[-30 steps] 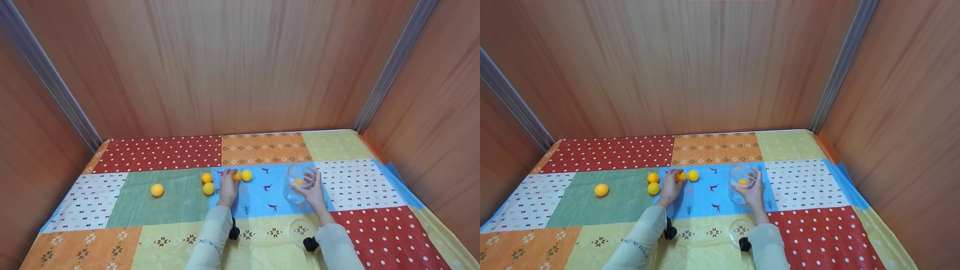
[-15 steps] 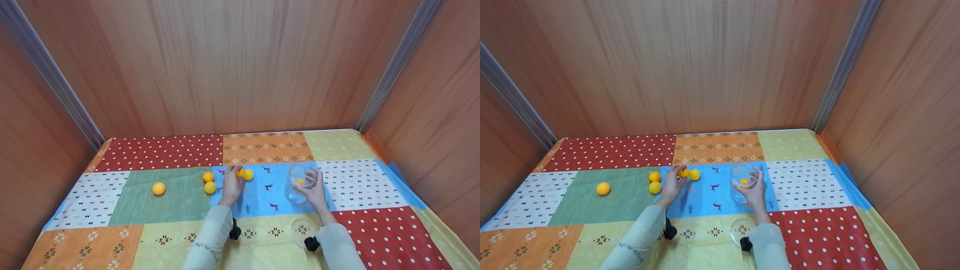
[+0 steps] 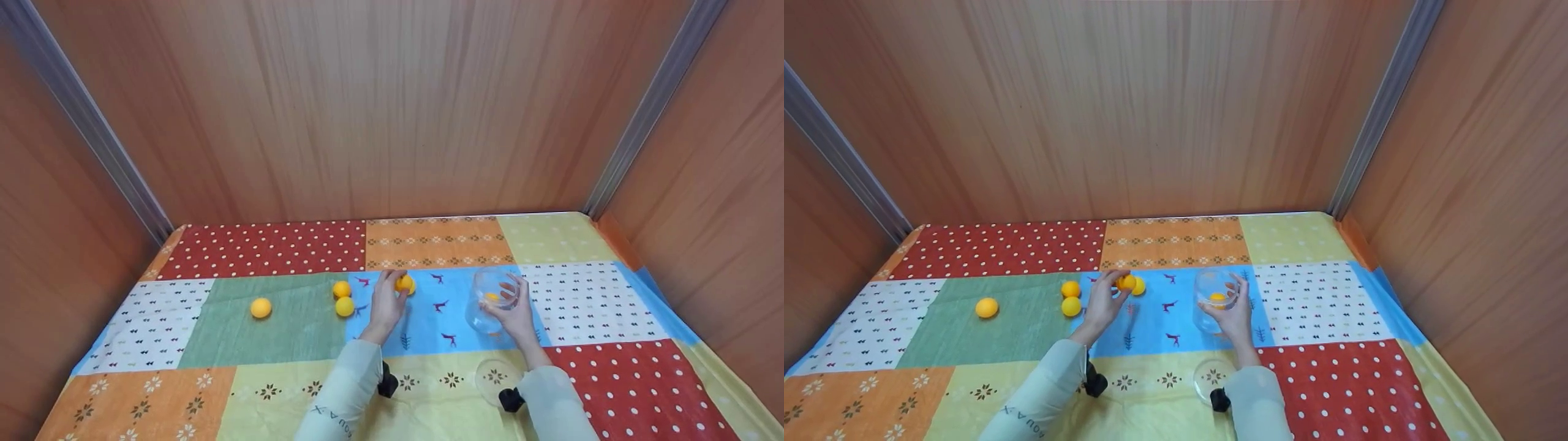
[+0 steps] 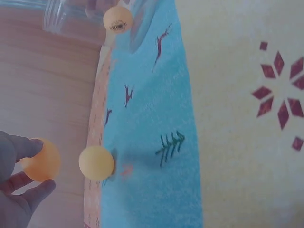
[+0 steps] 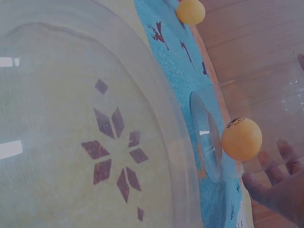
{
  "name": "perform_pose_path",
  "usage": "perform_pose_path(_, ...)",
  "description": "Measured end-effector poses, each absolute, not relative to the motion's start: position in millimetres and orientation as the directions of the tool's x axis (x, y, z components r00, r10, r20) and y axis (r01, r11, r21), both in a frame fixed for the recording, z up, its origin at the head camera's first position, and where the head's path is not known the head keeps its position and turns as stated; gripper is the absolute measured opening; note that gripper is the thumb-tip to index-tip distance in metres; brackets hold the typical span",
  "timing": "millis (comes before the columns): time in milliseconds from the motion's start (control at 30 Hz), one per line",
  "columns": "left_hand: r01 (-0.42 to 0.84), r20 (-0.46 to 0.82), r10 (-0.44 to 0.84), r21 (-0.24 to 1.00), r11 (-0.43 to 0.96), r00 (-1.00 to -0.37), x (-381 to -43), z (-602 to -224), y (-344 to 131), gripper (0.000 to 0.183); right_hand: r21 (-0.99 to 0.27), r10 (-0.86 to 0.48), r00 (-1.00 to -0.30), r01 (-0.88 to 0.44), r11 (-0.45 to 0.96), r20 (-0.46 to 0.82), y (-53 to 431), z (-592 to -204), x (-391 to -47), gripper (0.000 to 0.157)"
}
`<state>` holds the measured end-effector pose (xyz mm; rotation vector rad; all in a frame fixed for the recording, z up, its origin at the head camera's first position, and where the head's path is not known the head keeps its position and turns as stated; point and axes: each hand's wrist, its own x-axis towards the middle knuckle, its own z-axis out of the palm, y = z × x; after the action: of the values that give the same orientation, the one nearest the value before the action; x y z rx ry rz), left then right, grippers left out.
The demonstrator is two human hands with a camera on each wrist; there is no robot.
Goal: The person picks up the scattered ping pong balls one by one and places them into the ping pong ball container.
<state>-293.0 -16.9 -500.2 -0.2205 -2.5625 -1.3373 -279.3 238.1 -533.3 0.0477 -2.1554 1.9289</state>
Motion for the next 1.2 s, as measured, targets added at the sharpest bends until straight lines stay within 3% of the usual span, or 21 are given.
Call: perform_pose_path(1200, 0.441, 0.459, 0.065, 0.792, 0.423, -0.886, -270.1, -475.6, 41.1, 0.032, -0.967, 0.141, -0.964, -0.201, 0.158, 0.224, 237.8, -534.1, -278.1, 0.085)
